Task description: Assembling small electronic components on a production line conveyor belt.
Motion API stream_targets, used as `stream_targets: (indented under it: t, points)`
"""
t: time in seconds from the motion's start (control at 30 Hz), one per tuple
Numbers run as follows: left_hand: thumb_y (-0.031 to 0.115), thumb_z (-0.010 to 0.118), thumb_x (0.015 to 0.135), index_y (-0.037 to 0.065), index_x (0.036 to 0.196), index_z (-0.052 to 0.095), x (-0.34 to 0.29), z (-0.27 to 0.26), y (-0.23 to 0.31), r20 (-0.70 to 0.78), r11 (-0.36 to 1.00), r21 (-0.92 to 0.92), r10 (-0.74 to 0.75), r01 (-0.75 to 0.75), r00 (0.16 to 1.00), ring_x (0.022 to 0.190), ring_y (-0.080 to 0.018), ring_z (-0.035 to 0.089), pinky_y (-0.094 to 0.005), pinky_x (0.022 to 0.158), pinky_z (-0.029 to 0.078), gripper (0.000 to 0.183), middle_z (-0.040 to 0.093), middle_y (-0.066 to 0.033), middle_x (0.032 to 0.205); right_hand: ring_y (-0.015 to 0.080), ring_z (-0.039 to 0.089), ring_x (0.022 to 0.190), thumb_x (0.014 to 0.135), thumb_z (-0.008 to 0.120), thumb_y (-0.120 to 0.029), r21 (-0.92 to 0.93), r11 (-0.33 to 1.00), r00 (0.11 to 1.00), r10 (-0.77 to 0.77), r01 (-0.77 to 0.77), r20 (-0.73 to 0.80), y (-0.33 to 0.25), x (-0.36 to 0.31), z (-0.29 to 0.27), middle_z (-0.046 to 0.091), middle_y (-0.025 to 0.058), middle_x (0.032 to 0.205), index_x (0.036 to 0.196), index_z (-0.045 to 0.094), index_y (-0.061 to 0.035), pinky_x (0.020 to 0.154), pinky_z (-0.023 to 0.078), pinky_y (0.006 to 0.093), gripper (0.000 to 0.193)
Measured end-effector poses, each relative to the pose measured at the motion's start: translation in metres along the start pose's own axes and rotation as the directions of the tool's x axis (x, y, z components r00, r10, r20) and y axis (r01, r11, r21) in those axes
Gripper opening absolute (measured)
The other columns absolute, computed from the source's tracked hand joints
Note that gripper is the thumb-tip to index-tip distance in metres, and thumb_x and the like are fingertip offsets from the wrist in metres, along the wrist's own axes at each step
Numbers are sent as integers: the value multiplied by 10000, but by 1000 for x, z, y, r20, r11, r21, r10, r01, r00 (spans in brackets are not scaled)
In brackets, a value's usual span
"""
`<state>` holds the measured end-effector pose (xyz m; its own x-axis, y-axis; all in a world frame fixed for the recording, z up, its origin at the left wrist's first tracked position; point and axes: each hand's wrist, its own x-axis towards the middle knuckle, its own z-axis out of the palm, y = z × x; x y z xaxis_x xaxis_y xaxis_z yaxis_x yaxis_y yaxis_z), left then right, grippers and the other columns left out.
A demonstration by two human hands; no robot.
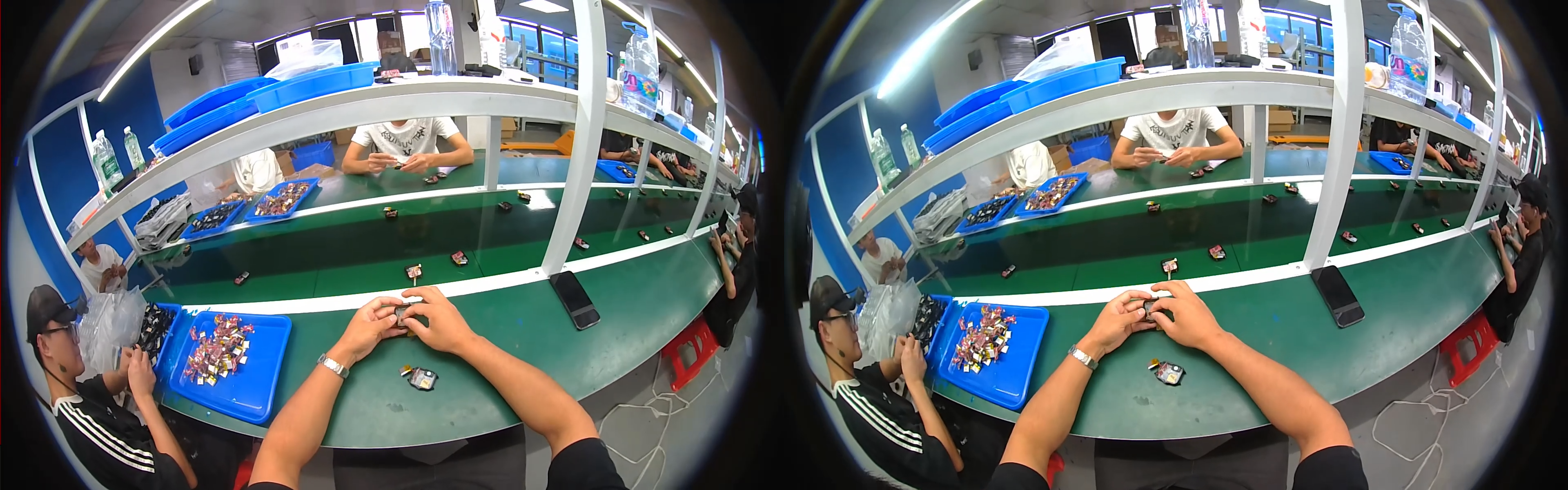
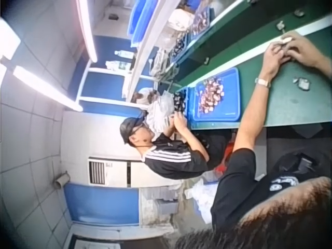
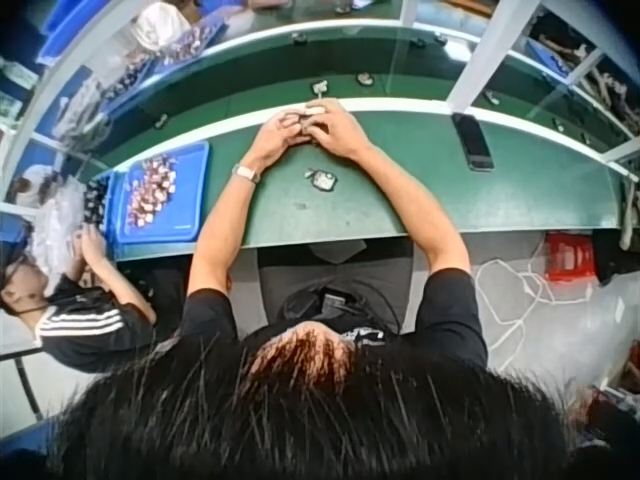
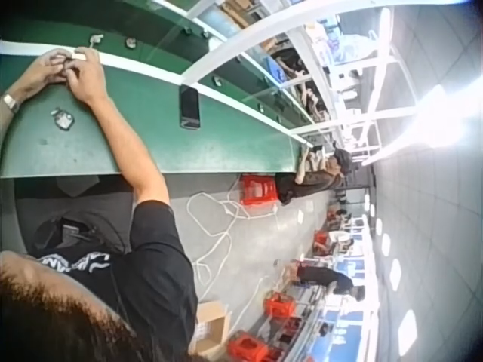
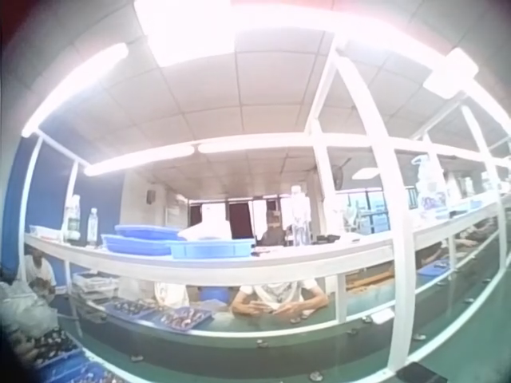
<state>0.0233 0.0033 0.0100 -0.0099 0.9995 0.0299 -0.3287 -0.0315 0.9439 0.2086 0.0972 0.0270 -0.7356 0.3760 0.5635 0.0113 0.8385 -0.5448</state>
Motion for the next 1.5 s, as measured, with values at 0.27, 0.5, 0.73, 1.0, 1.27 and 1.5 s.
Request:
stream_targets:
  t: [0.27, 0.5, 0.73, 1.0, 1.27, 1.5]
  points:
    - [53, 545, 973, 36, 1247, 488, -1, 0, -1, -3, 999, -27, 22, -22, 1000, 1117, -212, 619, -365, 958, 540, 281, 618, -119, 1207, 279, 523, 1191, 818, 712, -121, -45, 998, 989, 31, -38, -147, -1, -2, 14, 594, 85, 1247, 916, 725, -72, 988, 460, 384, 110]
    - [58, 537, 980, 34, 1242, 489, -3, 1, 0, -43, 1000, 12, 20, -20, 999, 1121, -206, 611, -358, 950, 534, 267, 612, -124, 1215, 266, 545, 1172, 825, 709, -118, 72, 987, 972, 157, -146, -173, 1, -3, 27, 627, 57, 1219, 952, 747, -92, 992, 459, 377, 135]
    - [66, 547, 980, 33, 1242, 484, -1, 1, -1, -24, 998, 3, 56, -56, 998, 1135, -210, 602, -376, 981, 520, 271, 610, -132, 1217, 274, 526, 1181, 836, 693, -140, 151, 964, 955, 245, -221, -167, 0, -4, 31, 621, 59, 1232, 989, 749, -93, 1017, 435, 387, 169]
    - [59, 587, 959, 48, 1201, 497, -1, -3, -4, -22, 994, -74, 82, -84, 996, 1144, -221, 596, -409, 1007, 499, 259, 604, -131, 1233, 274, 525, 1212, 836, 702, -136, 174, 968, 959, 213, -181, -187, 1, -3, 31, 613, 52, 1274, 971, 755, -119, 1025, 432, 386, 147]
    - [61, 611, 946, 54, 1195, 500, 3, -3, -8, -49, 993, -50, 102, -104, 994, 1149, -221, 595, -415, 1012, 490, 273, 590, -127, 1281, 297, 483, 1244, 831, 704, -121, 136, 983, 971, 146, -121, -191, -1, -4, 31, 574, 67, 1314, 993, 745, -108, 1037, 422, 402, 167]
    - [23, 534, 975, 20, 1203, 490, 1, 0, -7, -41, 990, -51, 129, -131, 991, 1178, -249, 587, -401, 1000, 512, 232, 543, -166, 1354, 299, 474, 1243, 811, 721, -90, 108, 988, 975, 131, -113, -180, 1, -3, 25, 571, 72, 1301, 1010, 742, -124, 1029, 426, 400, 203]
